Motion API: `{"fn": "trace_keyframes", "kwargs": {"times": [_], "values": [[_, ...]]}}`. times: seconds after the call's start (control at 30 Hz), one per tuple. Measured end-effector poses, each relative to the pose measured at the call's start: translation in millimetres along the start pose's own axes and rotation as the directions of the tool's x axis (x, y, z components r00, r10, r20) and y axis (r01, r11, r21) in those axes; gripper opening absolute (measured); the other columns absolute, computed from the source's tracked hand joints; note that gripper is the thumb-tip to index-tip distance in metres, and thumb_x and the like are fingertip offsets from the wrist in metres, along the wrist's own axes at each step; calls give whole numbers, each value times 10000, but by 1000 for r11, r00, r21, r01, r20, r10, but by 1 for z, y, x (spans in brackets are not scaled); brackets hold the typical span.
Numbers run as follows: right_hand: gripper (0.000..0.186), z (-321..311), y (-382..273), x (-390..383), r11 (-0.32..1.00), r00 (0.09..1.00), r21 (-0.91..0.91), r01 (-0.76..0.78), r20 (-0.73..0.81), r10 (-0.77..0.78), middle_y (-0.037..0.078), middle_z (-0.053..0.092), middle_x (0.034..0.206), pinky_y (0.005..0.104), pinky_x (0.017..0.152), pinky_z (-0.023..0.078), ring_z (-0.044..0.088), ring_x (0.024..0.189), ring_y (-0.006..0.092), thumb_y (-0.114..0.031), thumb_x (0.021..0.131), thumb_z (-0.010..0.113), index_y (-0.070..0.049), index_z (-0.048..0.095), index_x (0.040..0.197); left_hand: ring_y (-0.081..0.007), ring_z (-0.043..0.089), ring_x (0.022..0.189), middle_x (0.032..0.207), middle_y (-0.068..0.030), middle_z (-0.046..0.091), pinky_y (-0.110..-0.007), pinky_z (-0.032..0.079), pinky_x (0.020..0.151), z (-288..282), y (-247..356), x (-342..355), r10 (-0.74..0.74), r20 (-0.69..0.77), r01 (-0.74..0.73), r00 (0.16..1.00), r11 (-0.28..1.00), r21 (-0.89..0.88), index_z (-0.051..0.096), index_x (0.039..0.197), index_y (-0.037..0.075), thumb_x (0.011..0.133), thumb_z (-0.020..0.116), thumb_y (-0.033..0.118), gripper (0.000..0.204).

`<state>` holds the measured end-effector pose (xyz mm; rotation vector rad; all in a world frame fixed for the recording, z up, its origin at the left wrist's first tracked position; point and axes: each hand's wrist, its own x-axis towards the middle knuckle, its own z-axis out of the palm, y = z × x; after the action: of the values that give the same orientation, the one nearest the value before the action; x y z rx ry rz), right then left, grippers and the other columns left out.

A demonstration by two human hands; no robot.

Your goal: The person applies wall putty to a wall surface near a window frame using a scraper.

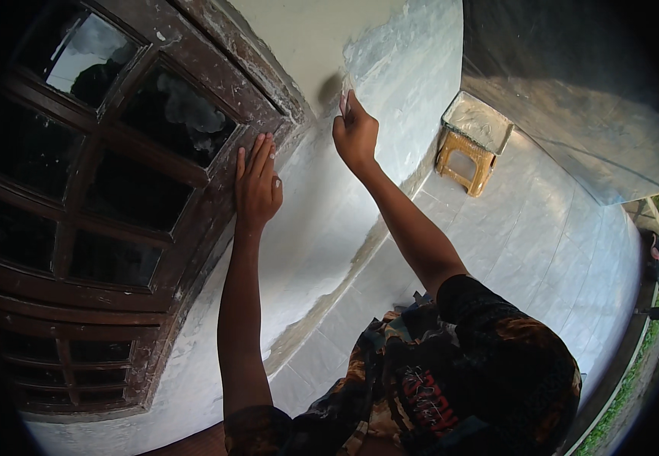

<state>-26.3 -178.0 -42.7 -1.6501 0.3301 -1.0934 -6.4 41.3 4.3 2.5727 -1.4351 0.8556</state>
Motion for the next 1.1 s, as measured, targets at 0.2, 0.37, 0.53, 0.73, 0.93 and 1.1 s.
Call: {"fn": "trace_keyframes", "kwargs": {"times": [0.2,0.37,0.53,0.73,0.93,1.1], "values": [[523,27,34,29,977,992,-183,113,-35,-122,222,660,773,476,625,517,649,688,394,-10,759,604,79,515,1267,-268,328,1445,1503,-163,425,-524,164,1193,4,0,0,-8,15,8,1000,1000,4,499,1345,-83,838,428,77,536],[534,46,30,-14,988,1000,-156,19,27,-15,243,647,769,460,604,511,644,682,417,16,758,587,107,497,1277,-266,322,1449,1505,-153,425,-534,148,1193,4,0,-1,-20,33,20,999,1000,2,489,1356,-74,844,401,85,543],[553,31,5,-48,995,991,34,89,96,-92,206,608,674,360,601,503,640,591,329,13,759,562,98,520,1304,-265,326,1447,1501,-158,430,-530,167,1191,1,-2,-3,-26,33,26,999,1000,13,515,1321,-87,833,424,80,523],[534,20,5,32,999,996,-28,44,-80,-46,223,616,684,431,590,507,633,618,377,2,764,585,123,511,1280,-266,328,1446,1501,-161,428,-533,168,1189,3,1,3,-2,12,2,1000,1000,29,516,1324,-83,838,417,79,522],[586,33,7,-47,993,982,-4,115,148,-114,228,634,755,398,657,526,645,660,362,14,751,587,82,497,1325,-266,330,1445,1495,-163,435,-531,168,1190,3,-2,-6,-30,35,29,999,999,27,514,1327,-81,841,411,84,523],[568,18,6,18,996,995,0,92,-35,-92,215,620,740,364,611,499,614,636,308,27,766,579,95,493,1323,-265,331,1444,1494,-160,437,-530,169,1190,1,1,1,-18,24,17,1000,1000,22,505,1334,-83,836,413,80,532]]}}
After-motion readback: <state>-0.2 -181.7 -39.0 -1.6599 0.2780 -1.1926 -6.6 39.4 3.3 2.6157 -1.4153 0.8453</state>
